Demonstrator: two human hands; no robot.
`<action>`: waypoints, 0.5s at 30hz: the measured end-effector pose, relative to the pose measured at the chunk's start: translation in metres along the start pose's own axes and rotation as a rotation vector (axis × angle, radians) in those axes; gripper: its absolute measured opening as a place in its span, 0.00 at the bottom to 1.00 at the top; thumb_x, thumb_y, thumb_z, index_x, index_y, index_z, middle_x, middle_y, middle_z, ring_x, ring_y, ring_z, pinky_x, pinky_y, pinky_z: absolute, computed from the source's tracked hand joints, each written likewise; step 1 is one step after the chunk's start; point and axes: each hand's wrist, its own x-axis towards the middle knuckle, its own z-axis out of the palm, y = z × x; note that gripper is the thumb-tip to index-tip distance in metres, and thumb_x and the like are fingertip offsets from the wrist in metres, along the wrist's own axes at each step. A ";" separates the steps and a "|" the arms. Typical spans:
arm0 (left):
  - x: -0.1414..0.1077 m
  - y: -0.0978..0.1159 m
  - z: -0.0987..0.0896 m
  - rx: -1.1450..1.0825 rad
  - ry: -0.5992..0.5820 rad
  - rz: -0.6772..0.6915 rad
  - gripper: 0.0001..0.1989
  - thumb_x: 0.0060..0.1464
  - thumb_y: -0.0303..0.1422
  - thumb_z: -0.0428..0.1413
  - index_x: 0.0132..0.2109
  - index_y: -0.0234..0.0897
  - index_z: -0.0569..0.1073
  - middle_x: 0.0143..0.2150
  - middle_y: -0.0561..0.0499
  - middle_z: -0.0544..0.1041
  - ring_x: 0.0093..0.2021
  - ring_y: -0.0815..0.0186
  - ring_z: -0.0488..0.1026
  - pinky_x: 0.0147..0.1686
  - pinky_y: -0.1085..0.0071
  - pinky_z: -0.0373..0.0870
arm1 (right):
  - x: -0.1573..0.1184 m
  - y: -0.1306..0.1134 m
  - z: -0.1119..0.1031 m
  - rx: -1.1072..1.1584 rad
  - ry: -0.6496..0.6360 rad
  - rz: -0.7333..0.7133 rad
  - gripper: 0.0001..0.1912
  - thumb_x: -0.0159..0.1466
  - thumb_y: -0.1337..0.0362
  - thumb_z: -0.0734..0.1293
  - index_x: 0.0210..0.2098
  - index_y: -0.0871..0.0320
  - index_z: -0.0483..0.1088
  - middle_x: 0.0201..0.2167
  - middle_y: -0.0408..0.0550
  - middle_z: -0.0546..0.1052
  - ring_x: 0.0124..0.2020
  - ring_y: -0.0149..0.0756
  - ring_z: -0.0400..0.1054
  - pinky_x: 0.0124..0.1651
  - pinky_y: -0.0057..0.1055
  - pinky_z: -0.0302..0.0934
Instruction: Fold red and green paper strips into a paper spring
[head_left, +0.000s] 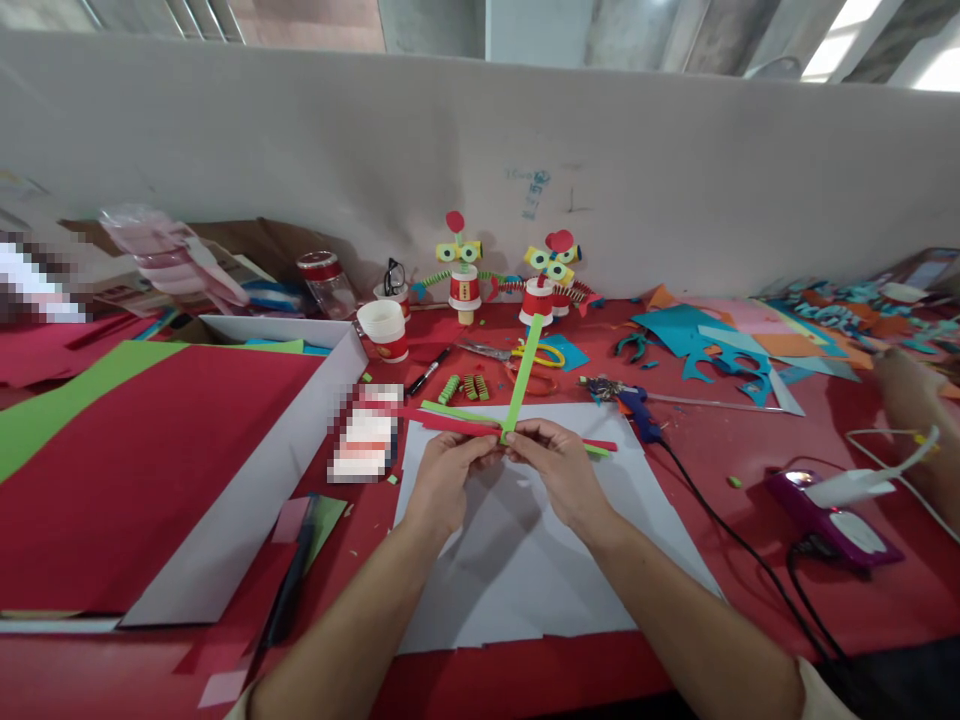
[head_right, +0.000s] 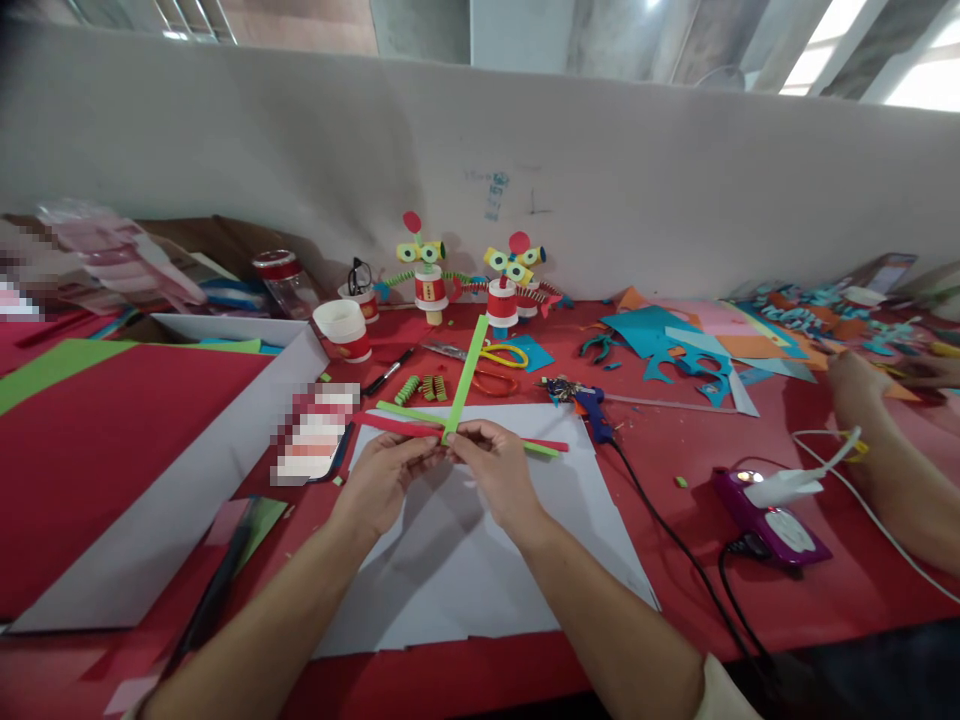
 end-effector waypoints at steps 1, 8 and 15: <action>0.000 0.000 0.000 0.004 0.006 0.002 0.07 0.34 0.29 0.65 0.26 0.32 0.78 0.24 0.49 0.78 0.27 0.68 0.72 0.34 0.71 0.68 | 0.000 0.000 0.000 -0.003 -0.001 0.004 0.09 0.49 0.60 0.73 0.28 0.58 0.75 0.25 0.44 0.76 0.27 0.30 0.67 0.37 0.31 0.64; -0.001 -0.003 0.004 -0.013 -0.002 0.068 0.06 0.36 0.27 0.64 0.27 0.33 0.77 0.24 0.51 0.77 0.28 0.70 0.71 0.35 0.71 0.67 | 0.000 0.002 0.000 0.018 -0.017 -0.026 0.07 0.50 0.62 0.72 0.28 0.58 0.75 0.25 0.42 0.75 0.27 0.29 0.66 0.36 0.30 0.62; -0.001 0.002 0.000 0.013 -0.082 0.046 0.09 0.35 0.26 0.64 0.29 0.33 0.78 0.27 0.49 0.78 0.30 0.68 0.73 0.38 0.69 0.69 | 0.002 0.001 -0.002 0.058 0.003 0.000 0.08 0.48 0.62 0.74 0.25 0.58 0.74 0.22 0.40 0.73 0.25 0.28 0.64 0.34 0.29 0.60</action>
